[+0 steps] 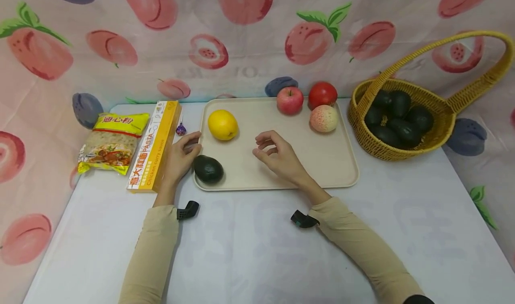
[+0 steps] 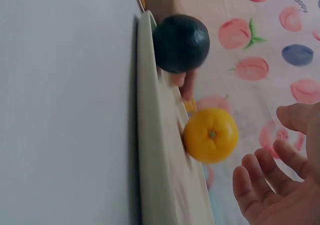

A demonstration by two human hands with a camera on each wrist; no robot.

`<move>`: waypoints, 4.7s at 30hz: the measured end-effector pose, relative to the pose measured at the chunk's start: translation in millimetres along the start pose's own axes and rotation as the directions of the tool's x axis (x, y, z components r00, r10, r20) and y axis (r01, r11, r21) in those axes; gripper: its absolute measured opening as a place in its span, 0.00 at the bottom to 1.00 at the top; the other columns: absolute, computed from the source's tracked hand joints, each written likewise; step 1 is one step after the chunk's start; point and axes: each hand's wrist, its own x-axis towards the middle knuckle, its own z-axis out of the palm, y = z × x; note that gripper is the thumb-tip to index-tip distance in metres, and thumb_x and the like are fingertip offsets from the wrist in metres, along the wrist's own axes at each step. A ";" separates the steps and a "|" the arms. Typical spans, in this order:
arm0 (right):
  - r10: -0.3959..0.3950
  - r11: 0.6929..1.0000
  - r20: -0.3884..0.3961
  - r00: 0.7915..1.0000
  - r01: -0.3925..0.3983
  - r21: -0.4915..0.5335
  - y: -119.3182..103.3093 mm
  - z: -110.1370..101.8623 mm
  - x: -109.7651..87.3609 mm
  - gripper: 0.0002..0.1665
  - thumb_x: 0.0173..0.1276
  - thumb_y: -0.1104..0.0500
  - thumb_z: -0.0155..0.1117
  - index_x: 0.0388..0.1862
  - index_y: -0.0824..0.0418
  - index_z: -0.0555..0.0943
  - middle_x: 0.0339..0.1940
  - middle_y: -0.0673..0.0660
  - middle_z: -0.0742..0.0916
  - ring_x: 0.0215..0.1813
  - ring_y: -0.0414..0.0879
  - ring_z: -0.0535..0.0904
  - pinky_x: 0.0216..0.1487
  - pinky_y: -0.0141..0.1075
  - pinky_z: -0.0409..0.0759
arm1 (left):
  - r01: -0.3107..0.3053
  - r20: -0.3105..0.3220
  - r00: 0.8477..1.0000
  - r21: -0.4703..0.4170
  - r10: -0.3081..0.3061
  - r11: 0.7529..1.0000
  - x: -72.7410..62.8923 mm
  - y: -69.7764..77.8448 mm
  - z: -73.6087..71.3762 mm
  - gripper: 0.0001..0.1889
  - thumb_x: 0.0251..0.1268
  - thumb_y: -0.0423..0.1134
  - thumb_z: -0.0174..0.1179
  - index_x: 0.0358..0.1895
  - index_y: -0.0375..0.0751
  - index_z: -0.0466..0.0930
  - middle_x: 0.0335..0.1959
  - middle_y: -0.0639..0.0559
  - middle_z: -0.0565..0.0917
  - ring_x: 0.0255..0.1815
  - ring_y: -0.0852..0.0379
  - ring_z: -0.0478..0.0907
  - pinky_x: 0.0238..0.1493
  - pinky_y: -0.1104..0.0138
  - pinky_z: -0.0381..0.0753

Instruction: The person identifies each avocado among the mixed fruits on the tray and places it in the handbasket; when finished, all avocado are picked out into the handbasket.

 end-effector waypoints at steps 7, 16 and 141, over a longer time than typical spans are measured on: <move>-0.004 1.000 0.083 0.997 0.004 -0.004 -4.9 32.7 5.4 0.24 0.62 0.57 0.66 0.55 0.61 0.70 0.53 0.63 0.78 0.51 0.49 0.76 0.51 0.38 0.81 | -0.016 -0.013 1.000 -0.004 0.016 1.000 3.7 1.2 0.8 0.21 0.66 0.40 0.57 0.62 0.48 0.73 0.63 0.52 0.75 0.62 0.54 0.73 0.64 0.62 0.74; 0.046 0.996 0.197 0.979 -0.030 -0.082 -7.7 69.6 8.9 0.39 0.59 0.49 0.69 0.65 0.60 0.64 0.63 0.57 0.71 0.61 0.51 0.72 0.54 0.41 0.81 | -0.030 -0.022 0.999 0.008 0.030 1.000 -1.7 -1.6 -1.3 0.21 0.66 0.40 0.57 0.62 0.46 0.73 0.63 0.50 0.76 0.62 0.53 0.74 0.63 0.60 0.76; -0.191 0.892 -0.639 0.745 0.403 0.204 -42.4 -189.4 -29.8 0.33 0.53 0.67 0.67 0.61 0.66 0.74 0.58 0.64 0.79 0.59 0.54 0.74 0.62 0.34 0.76 | 0.019 -0.031 0.999 0.063 -0.017 0.998 -1.0 -2.3 0.8 0.19 0.67 0.42 0.56 0.60 0.51 0.75 0.65 0.57 0.73 0.62 0.57 0.73 0.63 0.64 0.76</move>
